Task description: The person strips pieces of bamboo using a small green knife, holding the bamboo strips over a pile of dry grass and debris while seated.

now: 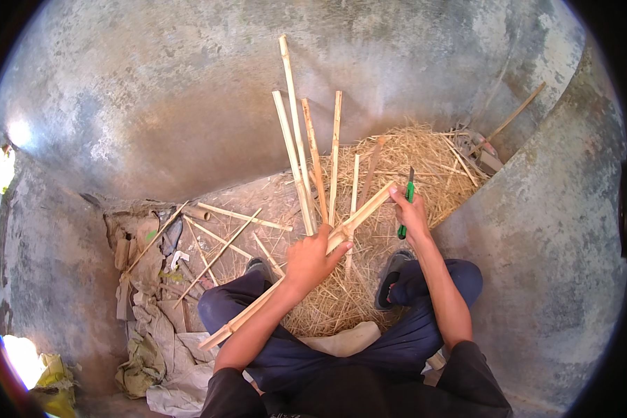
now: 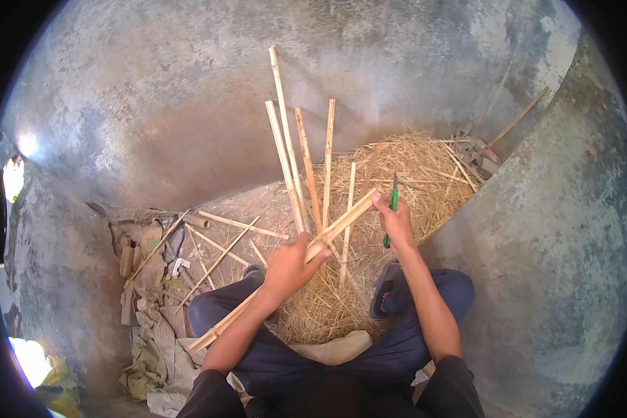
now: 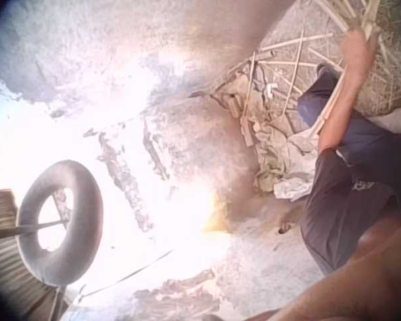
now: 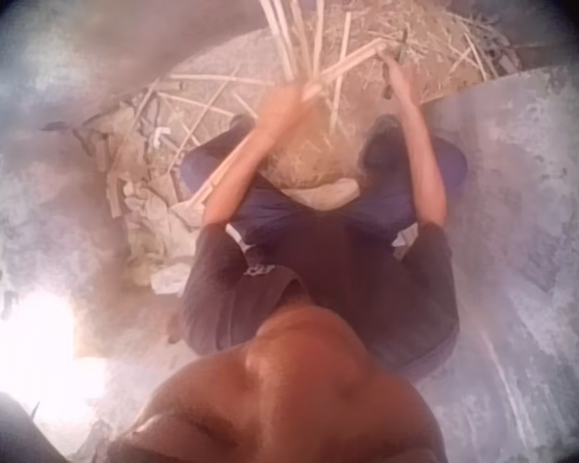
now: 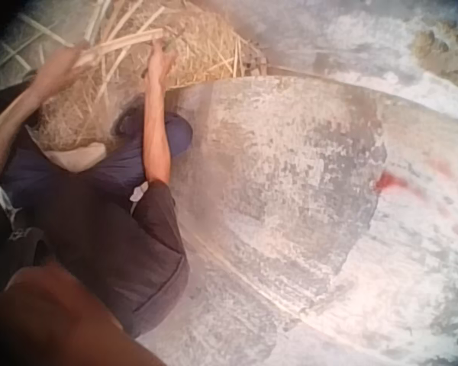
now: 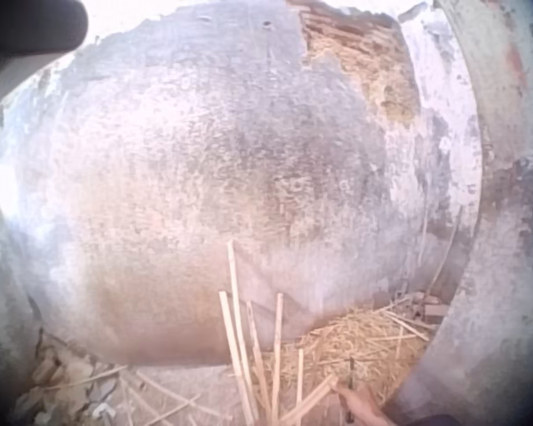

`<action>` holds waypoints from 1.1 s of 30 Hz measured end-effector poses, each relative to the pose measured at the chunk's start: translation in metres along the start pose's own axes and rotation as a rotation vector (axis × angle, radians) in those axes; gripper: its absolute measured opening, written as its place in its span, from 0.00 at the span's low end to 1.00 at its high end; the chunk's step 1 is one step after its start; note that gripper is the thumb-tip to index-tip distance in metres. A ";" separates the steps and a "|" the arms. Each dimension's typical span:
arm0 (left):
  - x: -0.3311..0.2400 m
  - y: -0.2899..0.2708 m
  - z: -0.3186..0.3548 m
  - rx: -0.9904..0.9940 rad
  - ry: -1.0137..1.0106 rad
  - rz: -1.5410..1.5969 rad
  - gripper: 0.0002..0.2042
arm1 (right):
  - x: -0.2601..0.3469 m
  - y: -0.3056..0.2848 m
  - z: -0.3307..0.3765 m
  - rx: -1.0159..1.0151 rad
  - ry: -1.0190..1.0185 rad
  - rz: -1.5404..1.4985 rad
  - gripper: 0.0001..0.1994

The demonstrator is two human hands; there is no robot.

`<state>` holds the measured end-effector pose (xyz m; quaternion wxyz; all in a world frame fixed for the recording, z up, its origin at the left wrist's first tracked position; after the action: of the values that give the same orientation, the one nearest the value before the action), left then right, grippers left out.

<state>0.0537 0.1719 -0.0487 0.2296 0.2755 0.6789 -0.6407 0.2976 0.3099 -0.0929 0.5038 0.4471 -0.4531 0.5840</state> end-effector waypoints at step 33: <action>0.006 -0.010 -0.007 -0.002 -0.183 0.025 0.26 | -0.004 0.048 0.051 -0.077 -0.662 0.930 0.16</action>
<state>0.0427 0.1791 -0.0443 0.2987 0.2242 0.6522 -0.6597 0.2532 0.2553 -0.0909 0.0407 0.3411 -0.7567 0.5562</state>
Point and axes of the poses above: each hand's wrist, its own z-axis away from the middle knuckle, its own y-axis out of the palm, x = y × z, the point moved 2 cm from there along -z, towards the middle knuckle, and after that the axes turned 11 degrees about z, right-handed, at the moved point
